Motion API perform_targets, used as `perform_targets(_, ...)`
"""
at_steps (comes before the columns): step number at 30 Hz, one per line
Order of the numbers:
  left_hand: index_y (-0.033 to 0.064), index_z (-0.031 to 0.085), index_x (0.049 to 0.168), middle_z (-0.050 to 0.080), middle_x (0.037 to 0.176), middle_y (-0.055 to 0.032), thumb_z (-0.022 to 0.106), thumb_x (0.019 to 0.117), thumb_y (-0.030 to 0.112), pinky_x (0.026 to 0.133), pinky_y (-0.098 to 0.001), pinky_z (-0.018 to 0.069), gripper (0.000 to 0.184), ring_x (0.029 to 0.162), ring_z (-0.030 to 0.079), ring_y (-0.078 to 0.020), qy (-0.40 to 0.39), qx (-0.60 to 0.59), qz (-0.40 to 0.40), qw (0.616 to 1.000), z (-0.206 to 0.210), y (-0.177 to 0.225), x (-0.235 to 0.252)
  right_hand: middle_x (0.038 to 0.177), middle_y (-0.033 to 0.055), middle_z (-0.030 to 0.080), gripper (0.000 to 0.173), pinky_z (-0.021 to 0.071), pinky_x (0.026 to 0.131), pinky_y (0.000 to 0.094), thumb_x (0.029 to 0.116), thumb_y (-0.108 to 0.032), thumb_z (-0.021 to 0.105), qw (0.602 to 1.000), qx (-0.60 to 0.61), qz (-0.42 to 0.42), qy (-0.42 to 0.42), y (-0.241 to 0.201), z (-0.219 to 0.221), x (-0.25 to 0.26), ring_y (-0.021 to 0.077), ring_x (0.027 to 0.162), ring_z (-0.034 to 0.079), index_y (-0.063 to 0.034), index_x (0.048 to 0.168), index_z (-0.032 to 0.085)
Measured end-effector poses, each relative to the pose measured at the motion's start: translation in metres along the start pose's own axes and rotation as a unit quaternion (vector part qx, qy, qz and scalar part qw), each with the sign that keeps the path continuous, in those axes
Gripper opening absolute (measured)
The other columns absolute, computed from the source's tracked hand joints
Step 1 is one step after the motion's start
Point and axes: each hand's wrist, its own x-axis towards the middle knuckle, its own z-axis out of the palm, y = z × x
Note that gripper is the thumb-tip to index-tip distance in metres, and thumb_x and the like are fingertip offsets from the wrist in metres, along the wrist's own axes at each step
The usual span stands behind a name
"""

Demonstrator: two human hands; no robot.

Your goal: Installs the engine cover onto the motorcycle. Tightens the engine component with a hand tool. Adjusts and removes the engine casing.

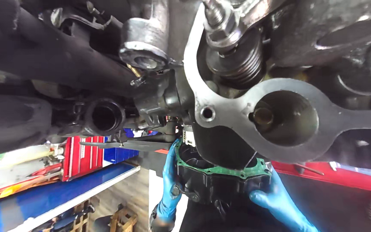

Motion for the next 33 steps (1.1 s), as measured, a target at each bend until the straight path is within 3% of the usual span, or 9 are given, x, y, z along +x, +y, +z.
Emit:
perform_targets(4,0.0064,0.042,0.153,0.05,0.154,-0.0005,0.058,0.0927,0.066,0.115,-0.0267,0.042,0.086,0.137,0.05,-0.0074,0.0,-0.049,-0.026,0.998,0.002,0.007,0.006,0.144,-0.0023,0.058,0.118,0.0526,0.106,0.0262,0.0704,-0.042,0.091,1.0,0.027,0.004,0.007,0.0,0.001,0.003,0.0079,0.126,0.06,-0.008,0.161,0.022)
perform_targets(7,-0.0009,0.04,0.152,0.051,0.153,-0.0051,0.06,0.0937,0.062,0.114,-0.0278,0.0438,0.087,0.134,0.053,-0.0097,0.007,-0.067,-0.034,0.997,0.005,0.011,0.014,0.136,-0.0038,0.063,0.108,0.0548,0.103,0.0277,0.0705,-0.035,0.092,0.997,0.068,0.034,0.027,-0.003,0.003,0.003,0.0086,0.121,0.063,-0.0131,0.157,0.031)
perform_targets(11,-0.0022,0.042,0.15,0.056,0.148,-0.0038,0.06,0.0962,0.055,0.11,-0.0259,0.0466,0.081,0.129,0.057,-0.0083,0.015,-0.07,-0.061,0.996,0.008,0.02,0.024,0.131,-0.0043,0.066,0.1,0.0572,0.098,0.028,0.0742,-0.033,0.09,0.993,0.094,0.071,0.027,-0.013,0.004,0.01,0.0087,0.116,0.066,-0.018,0.156,0.034)
perform_targets(14,-0.0008,0.044,0.148,0.063,0.138,0.0013,0.06,0.0949,0.058,0.104,-0.0234,0.051,0.081,0.121,0.062,-0.0047,0.034,-0.064,-0.082,0.994,0.011,0.024,0.027,0.126,-0.0022,0.068,0.096,0.0592,0.094,0.0283,0.0785,-0.03,0.088,0.989,0.115,0.087,0.019,-0.019,0.002,0.016,0.0095,0.11,0.068,-0.0171,0.157,0.034)
perform_targets(17,-0.0056,0.043,0.146,0.066,0.131,0.0052,0.065,0.0921,0.056,0.102,-0.0199,0.0518,0.085,0.116,0.063,0.0002,0.063,-0.048,-0.103,0.991,0.015,0.03,0.028,0.125,0.0003,0.069,0.097,0.0587,0.095,0.0298,0.078,-0.028,0.087,0.987,0.109,0.112,0.033,-0.025,0.001,0.023,0.0105,0.11,0.068,-0.0102,0.156,0.032)
perform_targets(24,-0.0062,0.044,0.144,0.067,0.127,0.0053,0.067,0.0934,0.046,0.099,-0.0191,0.0528,0.076,0.112,0.064,0.0005,0.073,-0.057,-0.106,0.99,0.019,0.031,0.03,0.123,-0.0022,0.069,0.085,0.0572,0.098,0.0289,0.0794,-0.028,0.086,0.989,0.1,0.106,0.024,-0.029,-0.002,0.031,0.0088,0.112,0.067,-0.0113,0.15,0.041)
perform_targets(29,-0.009,0.041,0.146,0.067,0.13,0.002,0.066,0.0887,0.062,0.1,-0.0192,0.0525,0.095,0.113,0.064,0.0001,0.073,-0.042,-0.101,0.991,0.022,0.032,0.035,0.117,-0.001,0.071,0.068,0.0578,0.096,0.03,0.0794,-0.03,0.086,0.989,0.101,0.101,0.028,-0.029,-0.005,0.039,0.0098,0.109,0.068,-0.0126,0.136,0.053)
perform_targets(33,-0.0108,0.042,0.144,0.068,0.126,0.0007,0.067,0.0893,0.059,0.097,-0.0182,0.0536,0.092,0.109,0.065,0.0008,0.079,-0.027,-0.116,0.99,0.026,0.038,0.04,0.114,-0.0013,0.071,0.062,0.0587,0.094,0.0295,0.0804,-0.029,0.084,0.986,0.118,0.114,0.029,-0.031,-0.006,0.042,0.0093,0.106,0.069,-0.0142,0.133,0.054)
